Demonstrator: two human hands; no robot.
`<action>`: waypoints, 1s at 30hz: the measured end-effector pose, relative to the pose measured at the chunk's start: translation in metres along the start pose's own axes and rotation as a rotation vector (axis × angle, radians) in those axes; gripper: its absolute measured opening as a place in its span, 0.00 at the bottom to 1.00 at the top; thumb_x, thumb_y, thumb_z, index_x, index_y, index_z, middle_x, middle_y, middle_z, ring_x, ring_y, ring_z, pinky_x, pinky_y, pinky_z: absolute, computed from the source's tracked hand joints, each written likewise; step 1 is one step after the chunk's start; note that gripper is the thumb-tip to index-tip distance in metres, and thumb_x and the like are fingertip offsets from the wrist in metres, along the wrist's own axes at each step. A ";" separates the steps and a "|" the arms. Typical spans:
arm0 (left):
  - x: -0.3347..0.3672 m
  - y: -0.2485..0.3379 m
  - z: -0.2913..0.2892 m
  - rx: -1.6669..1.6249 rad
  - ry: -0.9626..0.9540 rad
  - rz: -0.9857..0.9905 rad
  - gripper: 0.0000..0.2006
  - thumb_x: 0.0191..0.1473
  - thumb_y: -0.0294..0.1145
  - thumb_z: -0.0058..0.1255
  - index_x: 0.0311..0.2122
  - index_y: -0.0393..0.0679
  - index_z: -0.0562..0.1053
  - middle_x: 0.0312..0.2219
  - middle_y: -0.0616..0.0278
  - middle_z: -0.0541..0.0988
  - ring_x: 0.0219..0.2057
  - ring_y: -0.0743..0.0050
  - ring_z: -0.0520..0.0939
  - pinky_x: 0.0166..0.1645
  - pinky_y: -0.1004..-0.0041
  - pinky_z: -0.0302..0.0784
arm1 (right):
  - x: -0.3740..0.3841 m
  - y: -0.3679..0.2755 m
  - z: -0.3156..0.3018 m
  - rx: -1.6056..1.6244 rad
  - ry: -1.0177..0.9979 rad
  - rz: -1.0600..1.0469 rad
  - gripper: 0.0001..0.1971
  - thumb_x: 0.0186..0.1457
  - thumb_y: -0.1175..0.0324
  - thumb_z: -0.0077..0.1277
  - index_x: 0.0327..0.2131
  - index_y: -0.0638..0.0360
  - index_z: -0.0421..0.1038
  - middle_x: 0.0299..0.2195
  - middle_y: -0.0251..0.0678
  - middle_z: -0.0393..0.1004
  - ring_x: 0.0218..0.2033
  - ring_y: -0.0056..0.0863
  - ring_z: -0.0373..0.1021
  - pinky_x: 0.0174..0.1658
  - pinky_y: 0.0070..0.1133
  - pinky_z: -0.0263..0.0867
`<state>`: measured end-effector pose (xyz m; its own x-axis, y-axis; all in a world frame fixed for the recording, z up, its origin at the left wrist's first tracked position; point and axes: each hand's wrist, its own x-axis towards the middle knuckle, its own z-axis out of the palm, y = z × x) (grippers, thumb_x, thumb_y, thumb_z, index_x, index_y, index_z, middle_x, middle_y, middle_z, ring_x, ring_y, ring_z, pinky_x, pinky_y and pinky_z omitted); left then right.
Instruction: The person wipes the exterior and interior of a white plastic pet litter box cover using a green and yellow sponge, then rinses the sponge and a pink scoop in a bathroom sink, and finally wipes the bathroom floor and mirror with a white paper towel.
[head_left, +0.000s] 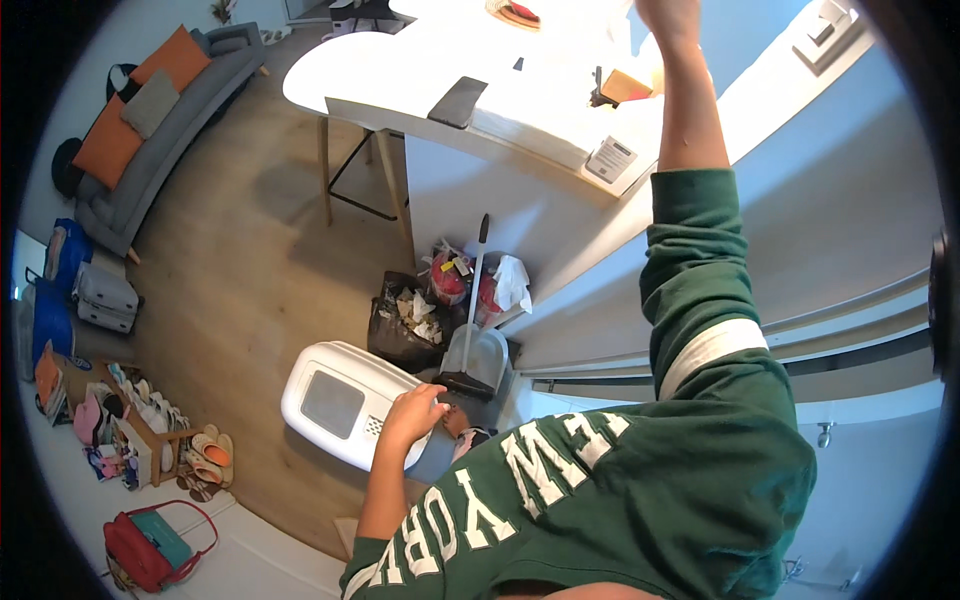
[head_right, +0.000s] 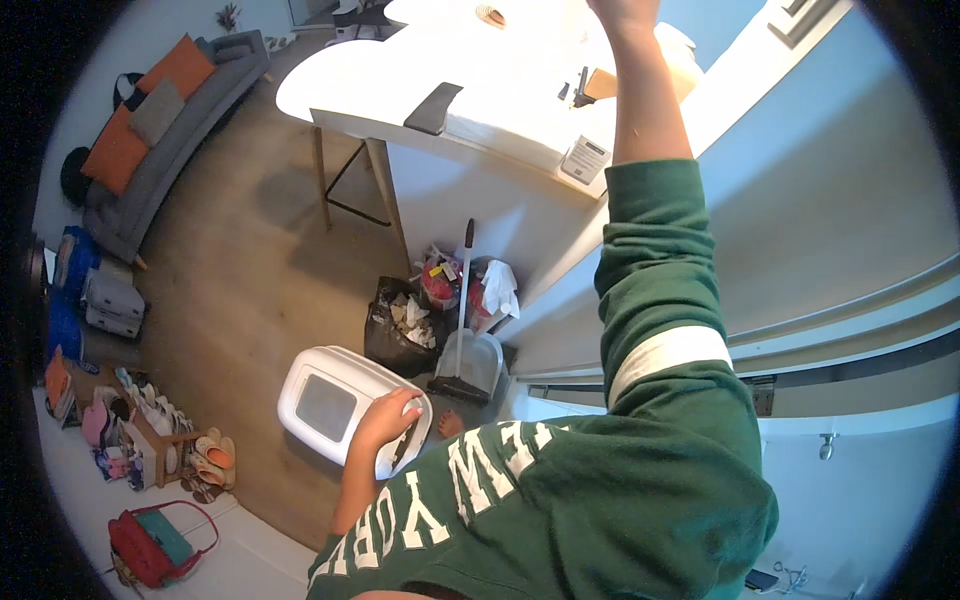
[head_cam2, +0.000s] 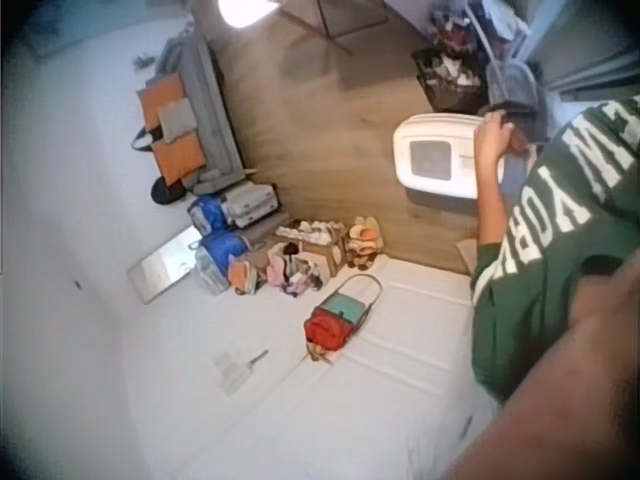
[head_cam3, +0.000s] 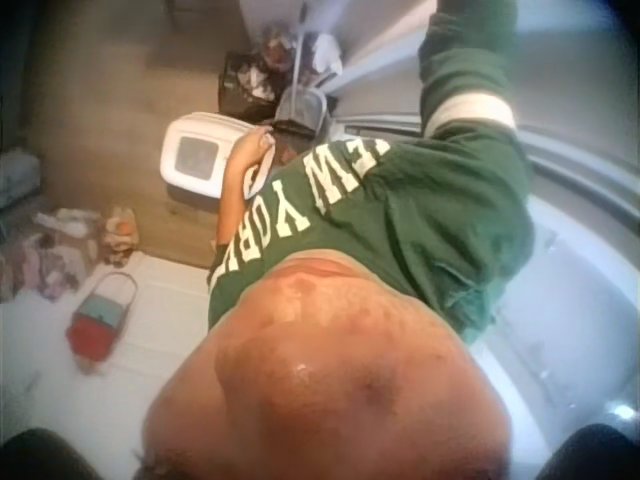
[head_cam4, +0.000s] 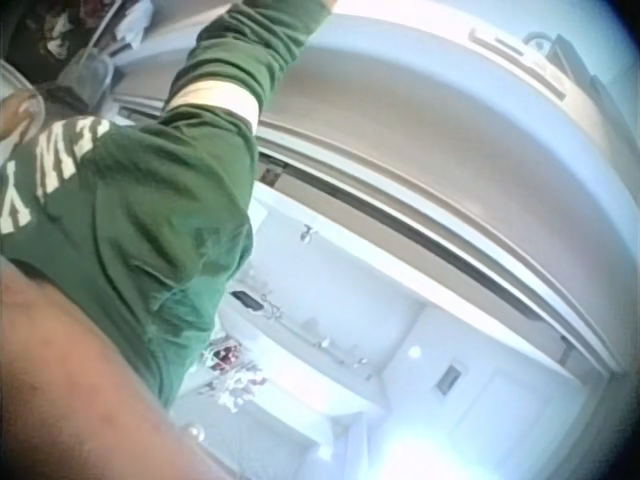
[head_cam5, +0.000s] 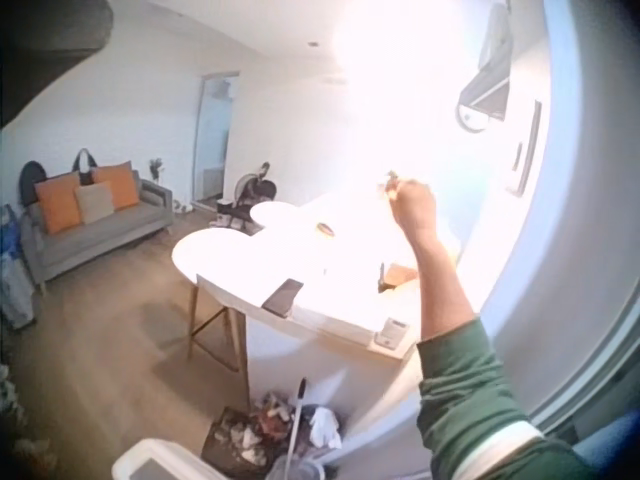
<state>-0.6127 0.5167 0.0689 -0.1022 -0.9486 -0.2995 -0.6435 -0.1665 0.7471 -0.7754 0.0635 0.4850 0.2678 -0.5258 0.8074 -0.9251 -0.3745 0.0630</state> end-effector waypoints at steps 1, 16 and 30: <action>0.005 0.003 -0.002 0.009 0.008 0.021 0.18 0.50 0.38 0.49 0.46 0.42 0.71 0.43 0.52 0.74 0.44 0.52 0.74 0.50 0.60 0.67 | 0.002 -0.002 -0.017 0.047 0.023 -0.008 0.12 0.55 0.68 0.41 0.35 0.65 0.73 0.24 0.48 0.75 0.23 0.36 0.72 0.28 0.28 0.66; 0.039 0.009 -0.016 -0.054 -0.045 0.070 0.18 0.50 0.39 0.50 0.45 0.43 0.72 0.42 0.52 0.74 0.44 0.51 0.74 0.49 0.61 0.68 | -0.061 0.036 0.114 0.366 -0.646 -0.134 0.14 0.43 0.61 0.57 0.36 0.53 0.74 0.34 0.36 0.76 0.38 0.31 0.71 0.44 0.26 0.63; 0.030 -0.012 -0.023 -0.084 -0.015 0.073 0.18 0.50 0.39 0.49 0.45 0.44 0.72 0.43 0.52 0.74 0.43 0.51 0.75 0.48 0.62 0.69 | -0.043 -0.005 0.066 0.153 -0.183 -0.240 0.16 0.53 0.62 0.43 0.44 0.56 0.69 0.46 0.48 0.68 0.49 0.39 0.65 0.51 0.32 0.61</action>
<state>-0.5905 0.4838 0.0650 -0.1577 -0.9551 -0.2509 -0.5680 -0.1201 0.8142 -0.7645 0.0376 0.4110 0.5301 -0.5318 0.6604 -0.7823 -0.6072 0.1390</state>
